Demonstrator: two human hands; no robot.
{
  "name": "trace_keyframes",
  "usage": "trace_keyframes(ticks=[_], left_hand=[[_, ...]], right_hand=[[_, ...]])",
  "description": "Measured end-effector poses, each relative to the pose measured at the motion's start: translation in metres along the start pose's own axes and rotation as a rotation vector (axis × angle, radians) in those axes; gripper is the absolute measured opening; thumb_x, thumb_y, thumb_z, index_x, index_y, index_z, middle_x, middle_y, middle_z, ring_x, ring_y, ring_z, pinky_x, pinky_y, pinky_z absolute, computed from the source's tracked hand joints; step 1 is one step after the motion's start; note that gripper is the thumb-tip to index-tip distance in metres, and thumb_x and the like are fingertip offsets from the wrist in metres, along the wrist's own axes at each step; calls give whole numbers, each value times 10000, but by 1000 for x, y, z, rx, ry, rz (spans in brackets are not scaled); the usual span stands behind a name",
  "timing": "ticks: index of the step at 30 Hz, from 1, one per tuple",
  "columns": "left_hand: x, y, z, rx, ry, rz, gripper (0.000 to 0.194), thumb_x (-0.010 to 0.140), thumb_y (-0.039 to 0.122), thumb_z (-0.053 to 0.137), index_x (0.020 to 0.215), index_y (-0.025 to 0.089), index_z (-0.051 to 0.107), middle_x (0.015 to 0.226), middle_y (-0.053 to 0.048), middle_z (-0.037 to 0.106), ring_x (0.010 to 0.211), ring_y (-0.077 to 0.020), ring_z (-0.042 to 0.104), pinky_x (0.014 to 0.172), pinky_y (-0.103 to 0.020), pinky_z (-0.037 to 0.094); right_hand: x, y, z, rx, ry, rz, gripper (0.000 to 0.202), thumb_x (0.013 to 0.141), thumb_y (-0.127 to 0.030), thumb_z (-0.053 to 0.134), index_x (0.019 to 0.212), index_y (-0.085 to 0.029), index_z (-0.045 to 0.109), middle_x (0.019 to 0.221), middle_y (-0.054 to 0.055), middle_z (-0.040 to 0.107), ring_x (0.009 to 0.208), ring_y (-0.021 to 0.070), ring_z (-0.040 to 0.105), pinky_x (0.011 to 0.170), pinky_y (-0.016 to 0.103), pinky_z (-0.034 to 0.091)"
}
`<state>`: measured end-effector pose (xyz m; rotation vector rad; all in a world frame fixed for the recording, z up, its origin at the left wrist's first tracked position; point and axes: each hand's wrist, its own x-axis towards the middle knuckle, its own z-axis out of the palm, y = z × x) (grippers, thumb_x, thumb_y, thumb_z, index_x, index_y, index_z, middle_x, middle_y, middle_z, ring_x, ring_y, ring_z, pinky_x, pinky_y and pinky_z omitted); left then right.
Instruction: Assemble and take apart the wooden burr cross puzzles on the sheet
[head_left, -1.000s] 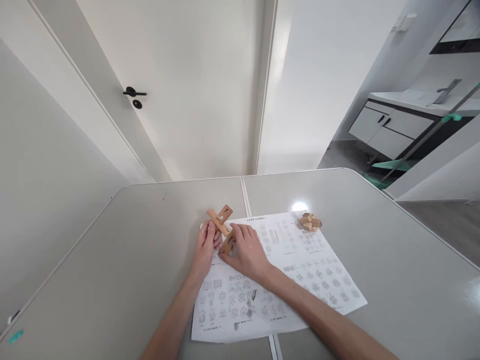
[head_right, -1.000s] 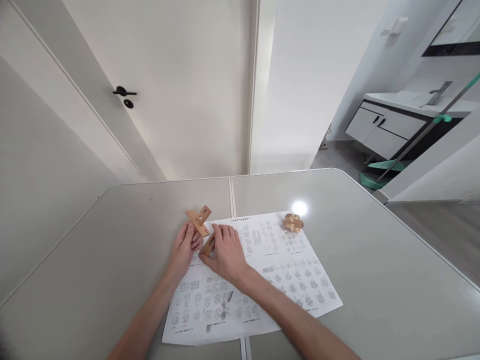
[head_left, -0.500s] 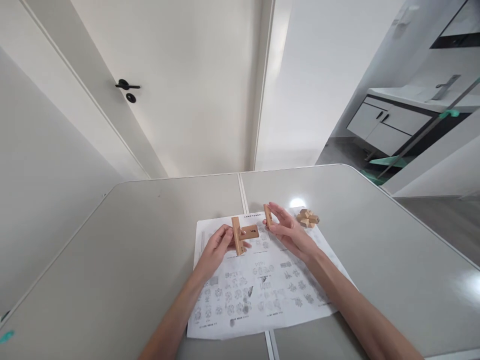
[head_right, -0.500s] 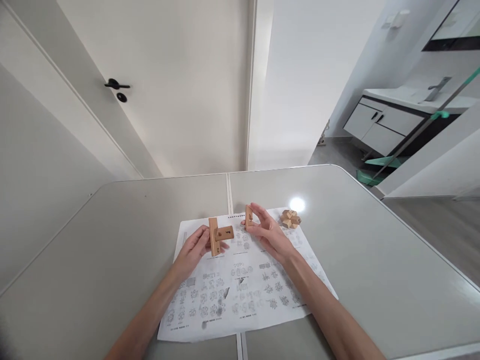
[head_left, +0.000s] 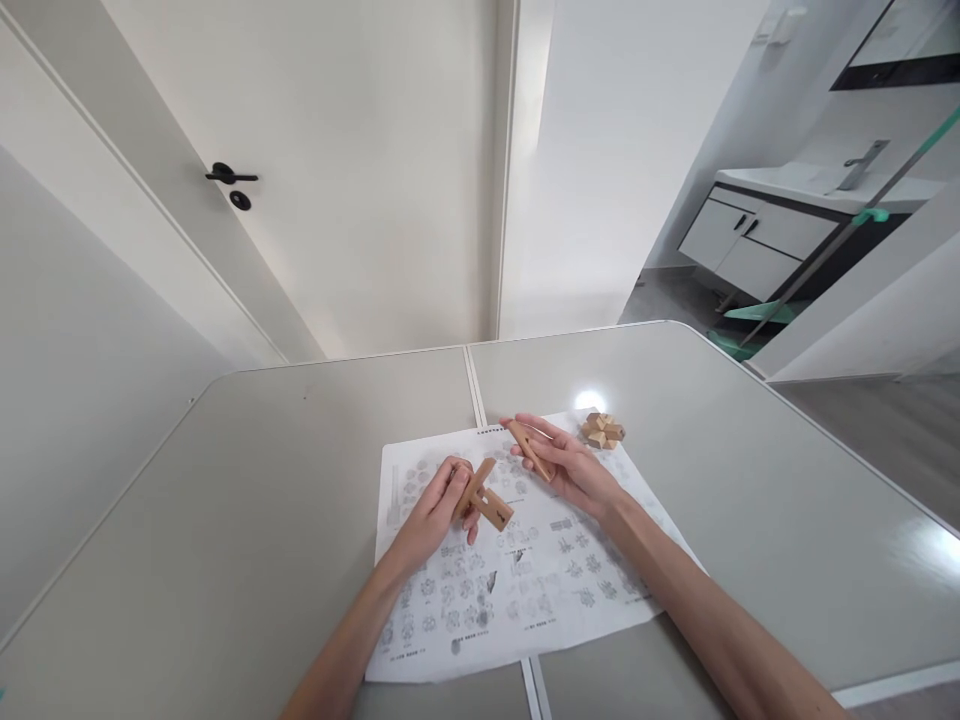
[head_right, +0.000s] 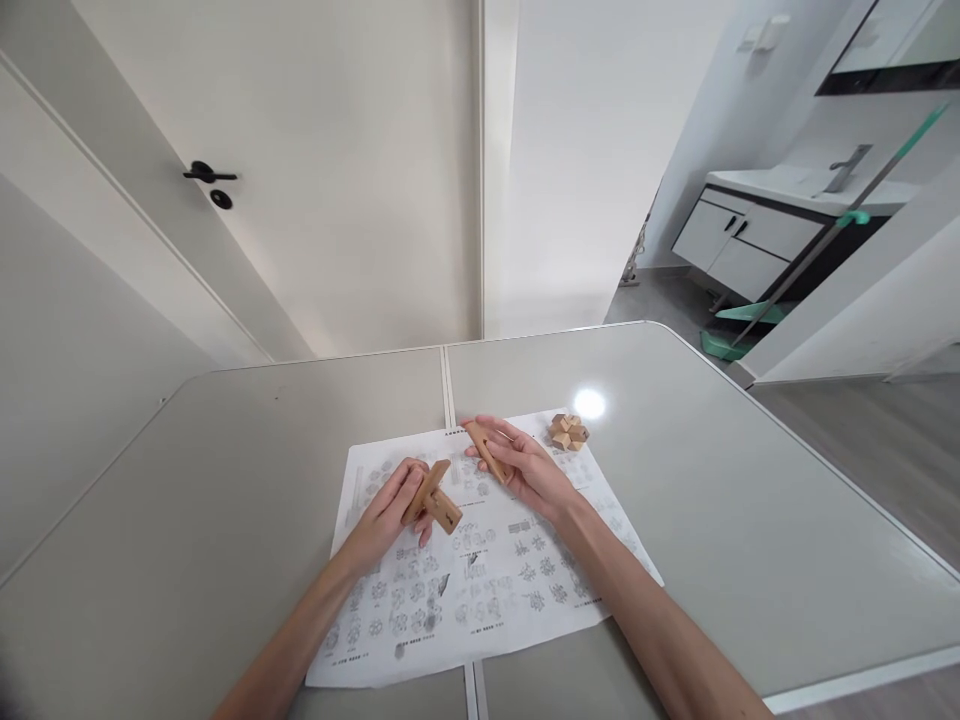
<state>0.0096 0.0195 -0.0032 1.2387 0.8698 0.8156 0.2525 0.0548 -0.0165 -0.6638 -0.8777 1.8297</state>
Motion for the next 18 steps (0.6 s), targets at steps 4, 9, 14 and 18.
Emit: trace_keyframes(ticks=[4, 9, 14, 18], left_hand=[[1, 0, 2, -89, 12, -21, 350, 1017, 563, 514, 923, 228, 479, 729, 56, 473, 537, -87, 354, 532, -240, 401], [0, -3, 4, -126, 2, -76, 376, 994, 602, 528, 932, 232, 500, 808, 33, 498, 553, -85, 289, 536, -243, 320], [-1, -11, 2, -132, 3, -150, 382, 965, 626, 557, 983, 246, 530, 781, 37, 476, 561, -95, 282, 542, -249, 261], [-2, -12, 0, -126, -11, -180, 398, 947, 645, 571, 1016, 255, 538, 754, 52, 435, 561, -93, 284, 549, -239, 246]], right_hand=[[-1, 3, 5, -104, -4, 55, 438, 881, -388, 806, 1272, -226, 695, 1156, 93, 735, 946, 193, 693, 786, 306, 573], [-4, 13, 12, -189, -36, 57, 388, 892, -497, 778, 1136, -199, 738, 774, 4, 632, 599, 112, 514, 586, 271, 452], [-8, 16, 23, -308, -111, -12, 278, 929, -485, 737, 1058, -238, 757, 808, -12, 551, 566, 89, 366, 536, 265, 338], [-10, 12, 26, -362, -170, -57, 223, 927, -476, 733, 1021, -279, 783, 1024, 22, 572, 603, 87, 358, 523, 261, 303]])
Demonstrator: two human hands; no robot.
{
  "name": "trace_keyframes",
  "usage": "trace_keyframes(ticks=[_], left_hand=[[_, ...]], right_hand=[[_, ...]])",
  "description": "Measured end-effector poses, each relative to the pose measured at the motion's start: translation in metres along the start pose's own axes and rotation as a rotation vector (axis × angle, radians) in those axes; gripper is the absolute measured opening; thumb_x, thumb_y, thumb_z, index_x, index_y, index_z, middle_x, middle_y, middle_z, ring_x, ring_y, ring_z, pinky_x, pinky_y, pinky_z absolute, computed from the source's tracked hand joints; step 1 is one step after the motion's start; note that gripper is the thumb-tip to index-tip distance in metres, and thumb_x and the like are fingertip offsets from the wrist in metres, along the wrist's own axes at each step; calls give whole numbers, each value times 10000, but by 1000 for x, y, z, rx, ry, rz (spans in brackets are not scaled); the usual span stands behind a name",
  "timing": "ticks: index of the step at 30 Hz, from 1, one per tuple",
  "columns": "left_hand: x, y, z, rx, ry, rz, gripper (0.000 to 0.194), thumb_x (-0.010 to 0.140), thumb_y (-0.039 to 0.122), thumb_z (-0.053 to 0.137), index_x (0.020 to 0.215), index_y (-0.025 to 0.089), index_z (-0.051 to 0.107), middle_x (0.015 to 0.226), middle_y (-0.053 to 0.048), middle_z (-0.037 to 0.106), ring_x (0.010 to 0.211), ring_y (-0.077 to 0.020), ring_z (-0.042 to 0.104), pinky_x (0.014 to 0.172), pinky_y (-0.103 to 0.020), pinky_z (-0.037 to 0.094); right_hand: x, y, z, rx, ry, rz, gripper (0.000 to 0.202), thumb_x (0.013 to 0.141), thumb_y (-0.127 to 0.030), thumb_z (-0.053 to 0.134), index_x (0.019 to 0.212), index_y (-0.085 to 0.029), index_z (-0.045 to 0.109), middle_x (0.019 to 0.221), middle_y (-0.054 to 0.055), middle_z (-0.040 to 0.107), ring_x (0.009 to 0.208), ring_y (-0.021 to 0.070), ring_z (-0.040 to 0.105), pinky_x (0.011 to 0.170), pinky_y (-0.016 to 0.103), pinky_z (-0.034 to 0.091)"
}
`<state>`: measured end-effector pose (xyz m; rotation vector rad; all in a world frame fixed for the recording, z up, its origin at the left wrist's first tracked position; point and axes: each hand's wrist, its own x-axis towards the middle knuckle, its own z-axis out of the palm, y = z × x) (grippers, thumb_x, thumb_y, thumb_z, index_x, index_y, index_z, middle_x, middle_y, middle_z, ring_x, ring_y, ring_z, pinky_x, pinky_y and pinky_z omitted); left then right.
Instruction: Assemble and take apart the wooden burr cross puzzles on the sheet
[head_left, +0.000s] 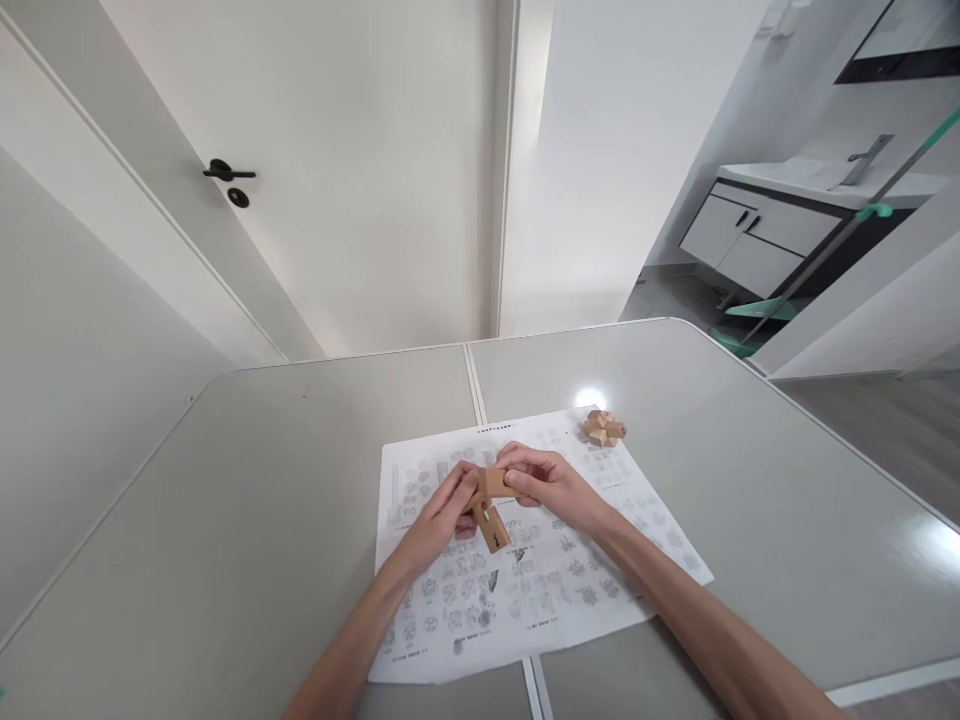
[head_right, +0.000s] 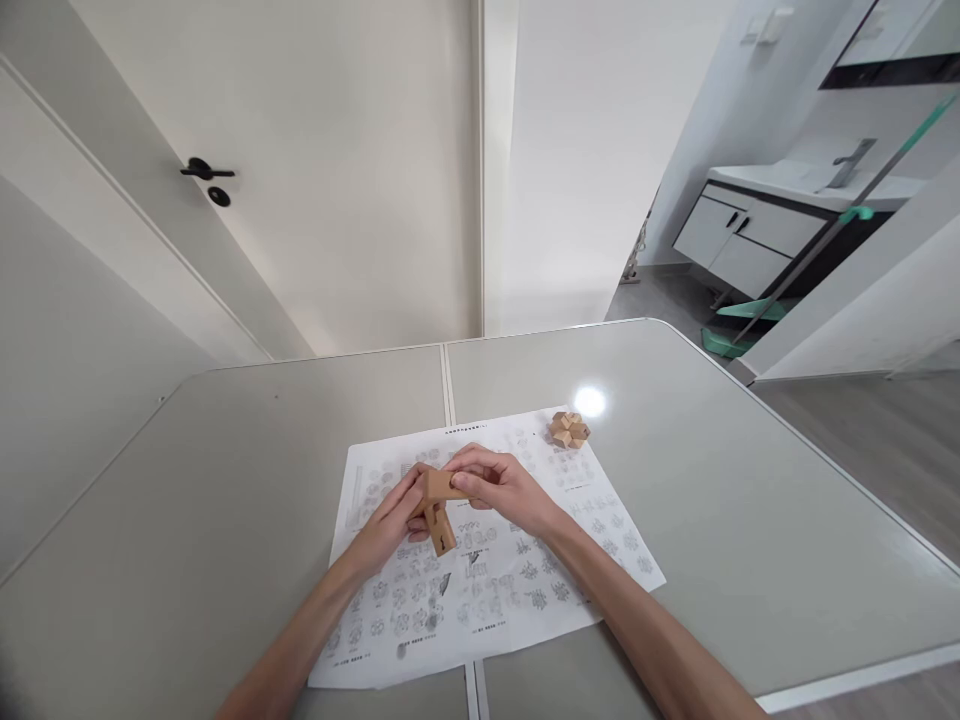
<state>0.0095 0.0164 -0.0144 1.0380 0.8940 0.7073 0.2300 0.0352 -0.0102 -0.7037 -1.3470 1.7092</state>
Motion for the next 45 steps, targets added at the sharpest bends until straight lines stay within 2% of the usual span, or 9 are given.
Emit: trace_keyframes(ticks=[4, 7, 12, 17, 24, 28, 31, 39, 45], left_hand=[[-3, 1, -1, 89, 18, -23, 384, 952, 644, 559, 987, 262, 543, 716, 60, 391, 589, -111, 372, 579, -224, 315], [-4, 0, -3, 103, -8, -15, 394, 932, 648, 578, 987, 259, 554, 740, 44, 425, 636, -132, 433, 606, -233, 361], [-2, 3, -5, 14, 4, 45, 370, 917, 619, 606, 946, 257, 536, 732, 40, 432, 604, -123, 360, 565, -234, 294], [-1, 6, -6, -37, 41, 79, 375, 925, 600, 608, 884, 234, 534, 694, 44, 386, 575, -120, 304, 534, -247, 240], [-2, 7, -3, -25, 32, 78, 397, 932, 604, 601, 837, 224, 533, 735, 33, 431, 606, -121, 361, 562, -241, 303], [-1, 10, 0, -78, 19, 85, 345, 899, 525, 676, 805, 216, 556, 829, 1, 481, 690, -141, 457, 652, -256, 408], [0, 11, 1, -94, 32, 107, 370, 916, 558, 650, 808, 207, 602, 900, -31, 531, 783, -172, 518, 727, -280, 456], [-1, 10, 1, -137, 76, 108, 353, 903, 555, 682, 835, 208, 680, 940, -45, 611, 797, -178, 591, 749, -308, 490], [-2, 10, 0, -182, 23, 78, 343, 916, 543, 674, 872, 203, 682, 933, -54, 602, 772, -200, 599, 786, -352, 495]], right_hand=[[-1, -1, -2, -44, -49, 51, 246, 914, -497, 742, 1022, -281, 791, 1023, 20, 556, 622, 91, 372, 537, 255, 328], [-2, 0, -1, -51, -78, 110, 299, 906, -529, 744, 1045, -265, 767, 899, 5, 552, 626, 105, 380, 539, 249, 333], [-2, -2, 8, -13, -85, 99, 386, 976, -573, 638, 1164, -239, 678, 798, -16, 556, 607, 113, 432, 588, 276, 376], [-1, 0, 11, 10, -112, 96, 393, 932, -559, 712, 1072, -205, 618, 769, -7, 630, 633, 135, 546, 563, 270, 384], [-1, 4, 10, 44, -125, 103, 329, 911, -492, 766, 936, -207, 603, 743, -23, 659, 538, 98, 488, 559, 271, 395], [-2, 0, 9, 31, -140, 124, 324, 909, -493, 766, 918, -212, 605, 761, -18, 672, 553, 104, 499, 560, 274, 403], [-1, 1, 10, 10, -134, 106, 326, 911, -496, 763, 920, -218, 592, 754, -21, 674, 547, 105, 497, 556, 273, 398], [3, 13, 12, 27, -147, 100, 360, 906, -500, 768, 890, -218, 546, 760, -22, 678, 533, 94, 508, 544, 263, 402], [3, 16, 13, 31, -179, 93, 351, 907, -481, 770, 877, -221, 536, 765, -28, 653, 537, 90, 492, 524, 256, 386]])
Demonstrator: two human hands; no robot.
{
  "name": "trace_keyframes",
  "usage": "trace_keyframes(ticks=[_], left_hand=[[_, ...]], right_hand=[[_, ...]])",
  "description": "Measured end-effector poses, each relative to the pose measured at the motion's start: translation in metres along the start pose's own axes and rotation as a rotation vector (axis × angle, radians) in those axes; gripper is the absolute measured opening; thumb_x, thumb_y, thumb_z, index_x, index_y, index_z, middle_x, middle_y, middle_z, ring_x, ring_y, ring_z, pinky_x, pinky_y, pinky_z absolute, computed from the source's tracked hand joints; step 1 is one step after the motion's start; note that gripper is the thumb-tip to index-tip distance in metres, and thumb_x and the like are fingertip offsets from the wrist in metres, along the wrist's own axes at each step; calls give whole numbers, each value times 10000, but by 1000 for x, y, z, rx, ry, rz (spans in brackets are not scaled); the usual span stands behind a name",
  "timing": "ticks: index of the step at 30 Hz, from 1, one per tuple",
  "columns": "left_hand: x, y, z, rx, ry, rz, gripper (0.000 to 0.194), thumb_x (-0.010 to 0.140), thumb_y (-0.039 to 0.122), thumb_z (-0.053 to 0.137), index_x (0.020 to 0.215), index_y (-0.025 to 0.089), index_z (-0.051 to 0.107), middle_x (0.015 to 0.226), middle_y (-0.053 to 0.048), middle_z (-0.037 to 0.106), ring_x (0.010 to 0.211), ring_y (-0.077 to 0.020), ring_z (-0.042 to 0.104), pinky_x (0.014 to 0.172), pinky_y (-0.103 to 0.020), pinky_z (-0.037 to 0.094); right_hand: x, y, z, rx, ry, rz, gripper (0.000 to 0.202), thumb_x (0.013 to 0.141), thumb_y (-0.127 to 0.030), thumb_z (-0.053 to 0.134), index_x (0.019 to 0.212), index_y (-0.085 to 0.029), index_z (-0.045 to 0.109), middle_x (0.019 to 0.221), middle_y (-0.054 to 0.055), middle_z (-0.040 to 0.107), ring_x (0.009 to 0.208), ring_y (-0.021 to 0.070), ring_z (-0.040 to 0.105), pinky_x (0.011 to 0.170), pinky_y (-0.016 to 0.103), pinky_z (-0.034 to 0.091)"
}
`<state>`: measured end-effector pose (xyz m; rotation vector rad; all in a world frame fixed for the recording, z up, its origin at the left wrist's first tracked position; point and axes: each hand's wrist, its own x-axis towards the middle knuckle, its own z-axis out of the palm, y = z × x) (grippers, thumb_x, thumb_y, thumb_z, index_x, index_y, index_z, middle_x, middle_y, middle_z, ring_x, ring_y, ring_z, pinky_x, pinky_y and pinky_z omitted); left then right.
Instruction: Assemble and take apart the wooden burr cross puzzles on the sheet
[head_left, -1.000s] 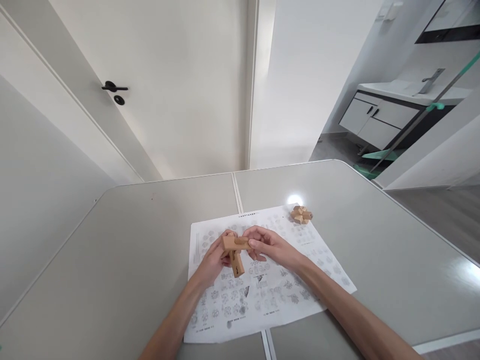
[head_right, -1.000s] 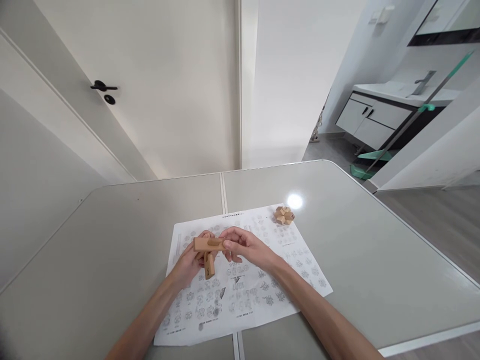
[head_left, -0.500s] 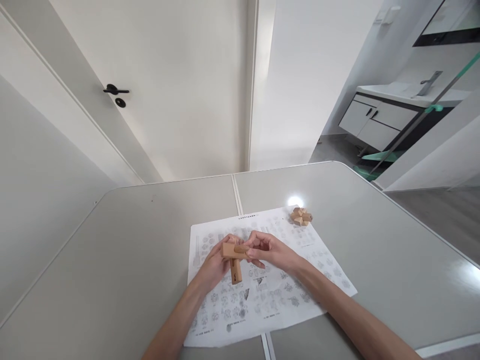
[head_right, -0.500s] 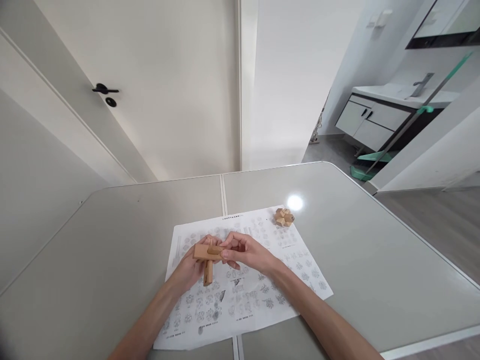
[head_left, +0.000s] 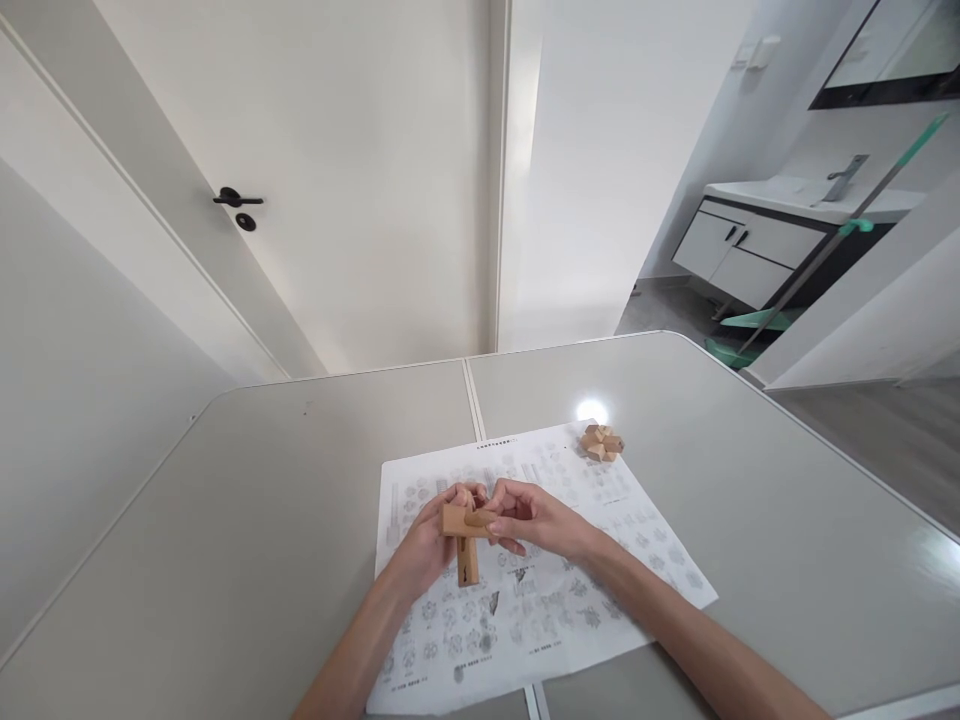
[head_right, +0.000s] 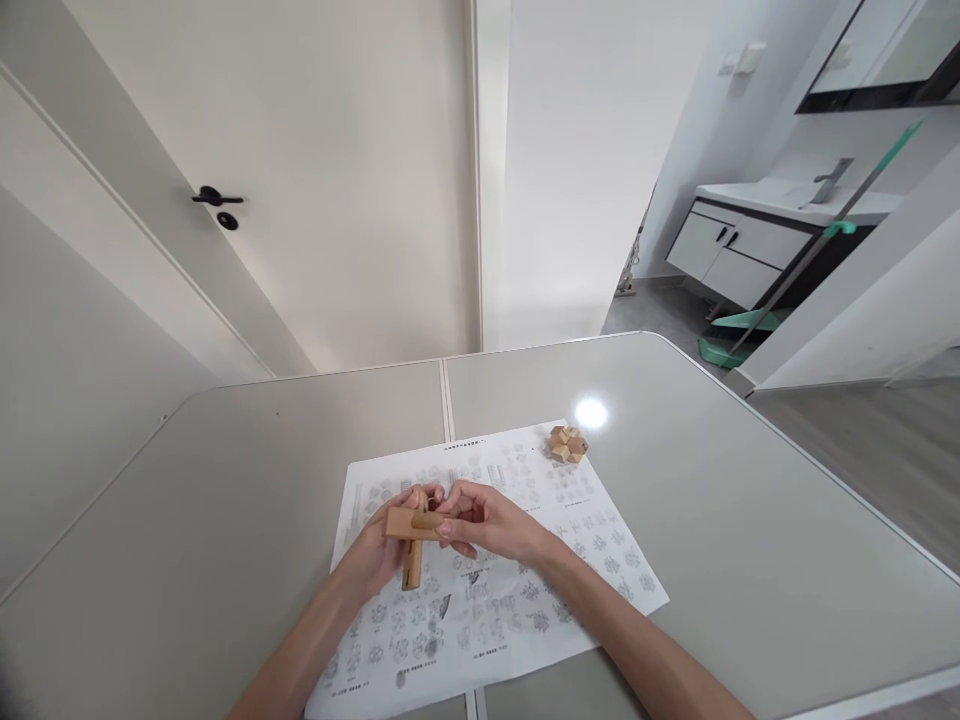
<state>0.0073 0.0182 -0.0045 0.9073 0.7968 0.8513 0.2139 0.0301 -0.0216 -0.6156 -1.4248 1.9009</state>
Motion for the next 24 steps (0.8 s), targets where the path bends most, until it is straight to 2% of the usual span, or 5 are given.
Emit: trace_keyframes(ticks=[5, 11, 18, 24], left_hand=[[0, -5, -6, -31, -24, -40, 308, 940, 512, 662, 967, 207, 695, 917, -41, 551, 775, -172, 546, 740, -296, 481], [-1, -3, -11, 2, -81, -76, 314, 910, 503, 709, 952, 192, 691, 903, -45, 527, 774, -168, 504, 693, -271, 454], [-3, 8, -8, 42, -183, -54, 330, 933, 502, 671, 869, 179, 653, 874, -33, 486, 747, -160, 460, 686, -274, 428], [-3, 12, -3, -6, -234, -84, 276, 932, 461, 669, 880, 190, 668, 881, -44, 535, 723, -168, 490, 686, -296, 443]], right_hand=[[1, 0, 4, -5, -6, 1, 408, 851, -525, 808, 867, -219, 539, 746, -40, 625, 539, 88, 477, 513, 252, 378], [-1, 4, 3, -3, -66, 0, 353, 885, -472, 788, 846, -203, 564, 769, -31, 627, 543, 81, 478, 527, 252, 392], [-1, 4, 3, 30, -97, -3, 311, 904, -427, 776, 847, -190, 583, 748, -21, 657, 530, 75, 466, 511, 239, 372], [-2, 5, 5, 45, -132, 2, 278, 892, -395, 796, 852, -189, 614, 744, -35, 637, 523, 71, 468, 497, 229, 389]])
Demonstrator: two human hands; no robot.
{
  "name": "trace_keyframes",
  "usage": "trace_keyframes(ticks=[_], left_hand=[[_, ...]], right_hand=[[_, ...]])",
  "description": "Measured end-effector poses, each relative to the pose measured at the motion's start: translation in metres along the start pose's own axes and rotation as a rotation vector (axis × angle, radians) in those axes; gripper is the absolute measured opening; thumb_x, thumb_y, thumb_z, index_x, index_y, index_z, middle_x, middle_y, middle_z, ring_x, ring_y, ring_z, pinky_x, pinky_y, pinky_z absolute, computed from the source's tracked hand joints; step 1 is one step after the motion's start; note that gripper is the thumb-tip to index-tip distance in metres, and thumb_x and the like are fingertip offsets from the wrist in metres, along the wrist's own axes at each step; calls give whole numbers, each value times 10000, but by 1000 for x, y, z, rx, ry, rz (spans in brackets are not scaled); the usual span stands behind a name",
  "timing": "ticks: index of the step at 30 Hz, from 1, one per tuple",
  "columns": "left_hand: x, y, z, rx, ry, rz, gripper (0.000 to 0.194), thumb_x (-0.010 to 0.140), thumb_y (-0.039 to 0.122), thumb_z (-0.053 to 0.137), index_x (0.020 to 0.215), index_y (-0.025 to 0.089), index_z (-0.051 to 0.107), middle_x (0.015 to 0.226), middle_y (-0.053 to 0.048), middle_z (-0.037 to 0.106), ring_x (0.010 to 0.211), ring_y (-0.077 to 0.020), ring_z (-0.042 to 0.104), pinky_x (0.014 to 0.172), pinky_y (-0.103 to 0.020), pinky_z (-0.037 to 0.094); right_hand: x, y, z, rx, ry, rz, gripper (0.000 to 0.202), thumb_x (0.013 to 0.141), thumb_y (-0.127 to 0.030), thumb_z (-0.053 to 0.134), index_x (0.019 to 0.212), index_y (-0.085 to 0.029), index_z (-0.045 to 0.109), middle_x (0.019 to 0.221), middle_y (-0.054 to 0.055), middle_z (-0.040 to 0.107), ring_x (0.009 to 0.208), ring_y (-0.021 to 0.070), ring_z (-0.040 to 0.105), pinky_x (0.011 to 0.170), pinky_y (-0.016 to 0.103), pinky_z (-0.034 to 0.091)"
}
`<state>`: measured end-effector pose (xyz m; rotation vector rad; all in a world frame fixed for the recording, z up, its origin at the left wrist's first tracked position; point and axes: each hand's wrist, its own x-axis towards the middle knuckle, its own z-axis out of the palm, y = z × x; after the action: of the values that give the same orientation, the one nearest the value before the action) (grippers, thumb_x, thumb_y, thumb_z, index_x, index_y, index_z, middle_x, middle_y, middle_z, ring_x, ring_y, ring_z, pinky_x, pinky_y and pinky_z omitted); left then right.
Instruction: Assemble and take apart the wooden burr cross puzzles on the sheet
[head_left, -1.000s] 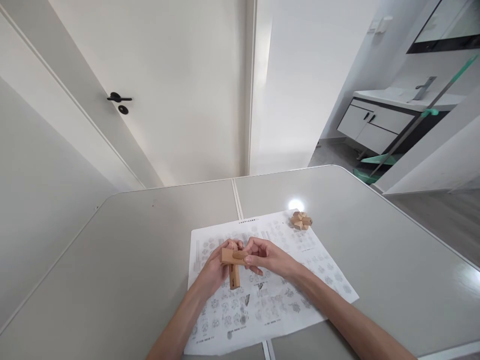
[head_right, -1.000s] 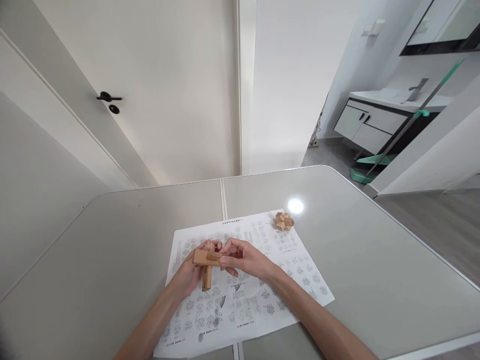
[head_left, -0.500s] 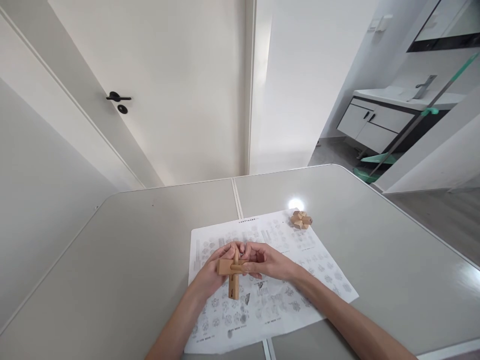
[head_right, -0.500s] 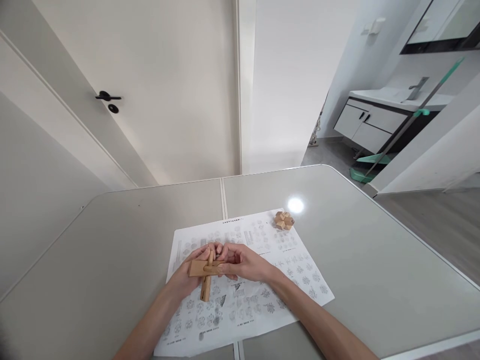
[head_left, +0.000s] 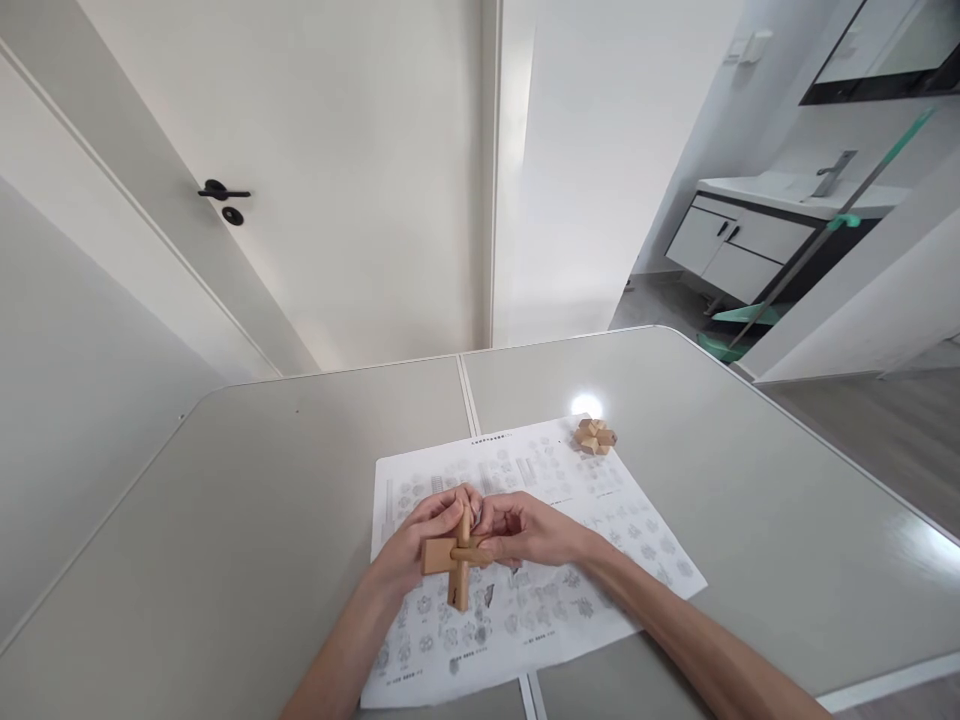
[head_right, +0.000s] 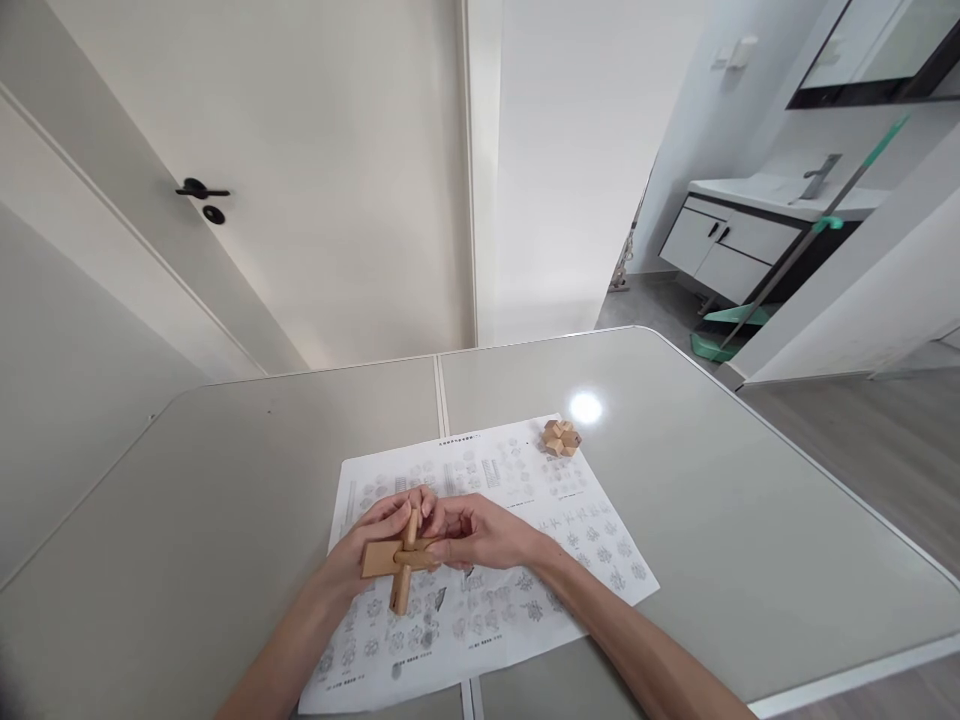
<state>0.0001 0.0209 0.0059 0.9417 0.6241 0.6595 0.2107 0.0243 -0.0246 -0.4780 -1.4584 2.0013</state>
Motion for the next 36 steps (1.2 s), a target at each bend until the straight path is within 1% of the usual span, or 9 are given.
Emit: trace_keyframes(ticks=[8, 12, 14, 16, 17, 20, 25, 29, 36], left_hand=[[-1, 4, 1, -5, 28, 12, 292, 944, 456, 658, 890, 173, 705, 821, -49, 562, 679, -170, 539, 645, -293, 460], [-1, 1, 1, -33, 24, -26, 336, 960, 504, 623, 984, 188, 736, 796, -53, 606, 645, -195, 601, 598, -322, 508], [0, -2, -1, -27, 70, -15, 335, 963, 493, 631, 1023, 189, 758, 901, -91, 680, 763, -236, 673, 672, -340, 553], [2, -5, -4, -36, 166, 24, 344, 982, 483, 611, 1060, 193, 778, 1137, -135, 717, 1059, -294, 685, 847, -352, 568], [4, -6, -6, -56, 221, 42, 359, 994, 489, 592, 1087, 199, 782, 1257, -139, 700, 1211, -312, 633, 936, -356, 551], [10, -7, -12, -175, 351, 92, 425, 1011, 525, 550, 1187, 201, 761, 1412, -126, 652, 1415, -315, 497, 1098, -377, 479], [19, -12, -21, -367, 481, 160, 359, 1032, 423, 548, 1167, 163, 755, 1425, -132, 657, 1405, -274, 538, 1201, -391, 406], [20, -13, -24, -389, 510, 135, 316, 1044, 354, 528, 1133, 160, 760, 1403, -132, 669, 1383, -265, 558, 1176, -384, 436], [19, -10, -23, -396, 534, 131, 195, 964, 312, 673, 1053, 173, 777, 1219, -106, 732, 1209, -231, 649, 1018, -330, 529]], right_hand=[[1, -1, 5, 1, -22, 15, 254, 905, -382, 788, 916, -188, 624, 794, -2, 709, 515, 74, 527, 503, 227, 438], [0, -5, 8, 1, -58, 48, 256, 923, -401, 764, 970, -173, 659, 839, 19, 722, 553, 88, 592, 527, 231, 475], [0, -6, 9, 26, -85, 69, 266, 948, -424, 731, 951, -167, 660, 831, 25, 726, 553, 90, 596, 537, 235, 481], [-1, -7, 9, 89, -93, 87, 283, 958, -437, 718, 914, -166, 649, 806, 24, 723, 547, 90, 591, 540, 236, 474], [-1, -8, 8, 133, -81, 90, 292, 954, -439, 725, 895, -165, 644, 791, 21, 717, 544, 90, 587, 538, 235, 466], [-2, -11, 1, 297, 60, 66, 304, 941, -421, 755, 843, -158, 639, 746, 10, 688, 519, 76, 549, 508, 215, 417], [0, -14, -21, 548, 427, -48, 275, 907, -348, 807, 804, -146, 651, 741, 1, 644, 517, 53, 477, 473, 174, 405], [2, -7, -42, 667, 645, -178, 226, 856, -292, 851, 850, -171, 660, 810, -7, 640, 560, 61, 484, 471, 152, 465], [1, 8, -67, 672, 797, -262, 259, 822, -302, 878, 889, -227, 640, 831, -31, 626, 572, 63, 499, 487, 155, 525]])
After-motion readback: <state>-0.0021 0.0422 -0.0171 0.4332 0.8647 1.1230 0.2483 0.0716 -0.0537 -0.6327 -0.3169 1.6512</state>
